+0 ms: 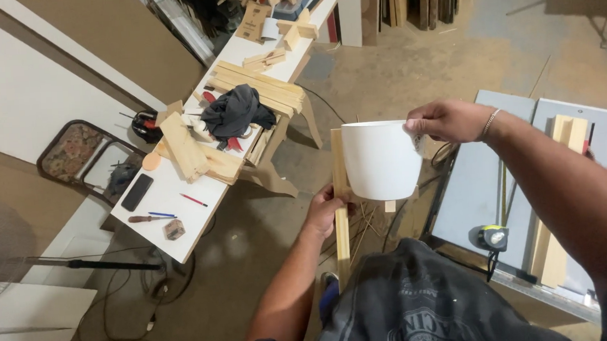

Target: Measuring and checking the fit of wooden cross-lap joint components and a table saw sled in a workshop environment.

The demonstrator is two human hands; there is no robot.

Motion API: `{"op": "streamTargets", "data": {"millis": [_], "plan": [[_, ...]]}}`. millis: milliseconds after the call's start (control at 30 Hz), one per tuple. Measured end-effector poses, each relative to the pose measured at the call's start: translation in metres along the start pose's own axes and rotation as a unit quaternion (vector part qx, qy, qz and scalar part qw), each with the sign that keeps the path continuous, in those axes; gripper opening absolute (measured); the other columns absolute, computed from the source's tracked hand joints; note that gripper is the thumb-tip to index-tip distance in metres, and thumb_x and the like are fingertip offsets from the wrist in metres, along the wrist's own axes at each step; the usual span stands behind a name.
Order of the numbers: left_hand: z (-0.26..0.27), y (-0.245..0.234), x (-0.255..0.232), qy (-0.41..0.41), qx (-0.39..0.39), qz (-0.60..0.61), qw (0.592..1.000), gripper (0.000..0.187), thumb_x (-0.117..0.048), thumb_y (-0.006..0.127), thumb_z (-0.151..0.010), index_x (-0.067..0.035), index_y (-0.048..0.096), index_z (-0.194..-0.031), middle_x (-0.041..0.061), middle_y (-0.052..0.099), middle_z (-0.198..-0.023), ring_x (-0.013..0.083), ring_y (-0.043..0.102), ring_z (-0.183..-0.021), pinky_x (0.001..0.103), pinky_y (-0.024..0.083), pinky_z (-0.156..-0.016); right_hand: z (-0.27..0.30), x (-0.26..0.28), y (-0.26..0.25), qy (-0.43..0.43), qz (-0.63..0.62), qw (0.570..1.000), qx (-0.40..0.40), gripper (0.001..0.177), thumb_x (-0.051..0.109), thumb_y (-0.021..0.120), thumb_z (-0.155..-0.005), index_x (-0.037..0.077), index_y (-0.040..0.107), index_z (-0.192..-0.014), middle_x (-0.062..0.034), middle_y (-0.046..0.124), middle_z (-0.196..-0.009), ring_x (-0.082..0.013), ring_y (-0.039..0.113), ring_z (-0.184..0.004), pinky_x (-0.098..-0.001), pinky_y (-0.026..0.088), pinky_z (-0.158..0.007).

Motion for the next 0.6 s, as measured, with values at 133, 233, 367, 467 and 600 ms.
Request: {"op": "streamTargets", "data": {"millis": [133,233,367,467,600], "plan": [[0.019,0.019,-0.023,0.017,-0.02,0.013,1.0,0.03,0.002,0.085,-0.074,-0.001,0.071,-0.1,0.013,0.065,-0.082,0.031,0.071,-0.071,0.049,0.063,-0.064,-0.008,0.0,0.001,-0.003,0.007,1.0,0.015,0.035,0.033,0.065,-0.099,0.007,0.078,-0.119,-0.0051,0.051,-0.05,-0.0137,0.041,-0.042,-0.0275,0.035,-0.045],[0.013,0.011,-0.014,0.023,-0.026,0.014,0.999,0.03,0.002,0.086,-0.073,-0.002,0.072,-0.1,0.013,0.067,-0.083,0.0297,0.071,-0.072,0.049,0.063,-0.065,-0.01,0.006,0.003,-0.007,0.018,1.0,0.023,0.036,0.035,0.065,-0.098,0.008,0.078,-0.119,-0.0034,0.05,-0.051,-0.0129,0.041,-0.041,-0.0271,0.035,-0.045],[0.012,0.009,-0.014,0.029,-0.031,0.011,0.999,0.032,0.002,0.086,-0.072,-0.001,0.071,-0.101,0.014,0.065,-0.082,0.032,0.072,-0.071,0.05,0.063,-0.065,-0.014,0.012,0.004,-0.014,0.037,0.999,0.026,0.036,0.035,0.065,-0.099,0.008,0.078,-0.119,-0.0042,0.051,-0.051,-0.0138,0.042,-0.043,-0.0283,0.036,-0.044],[-0.001,-0.002,-0.003,0.037,-0.041,-0.009,0.998,0.032,0.002,0.085,-0.073,0.0,0.072,-0.102,0.016,0.067,-0.085,0.032,0.071,-0.074,0.049,0.063,-0.066,-0.013,0.014,0.004,-0.016,0.039,0.999,0.027,0.036,0.036,0.065,-0.099,0.009,0.078,-0.119,-0.005,0.057,-0.056,-0.014,0.045,-0.044,-0.0289,0.039,-0.045],[0.004,0.001,-0.007,0.031,-0.059,-0.039,0.997,0.034,0.005,0.077,-0.072,0.001,0.071,-0.106,0.019,0.065,-0.089,0.0368,0.07,-0.079,0.05,0.062,-0.068,-0.026,0.0,-0.004,-0.016,0.051,0.998,0.027,0.035,0.035,0.066,-0.099,0.011,0.079,-0.121,-0.007,0.067,-0.066,-0.0148,0.048,-0.048,-0.0314,0.044,-0.049]]}}
Point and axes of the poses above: each hand's wrist, its own z-axis away from the middle knuckle, its own y-axis out of the palm, x = y × z, the point moved 3 cm from there along -z, towards the middle knuckle
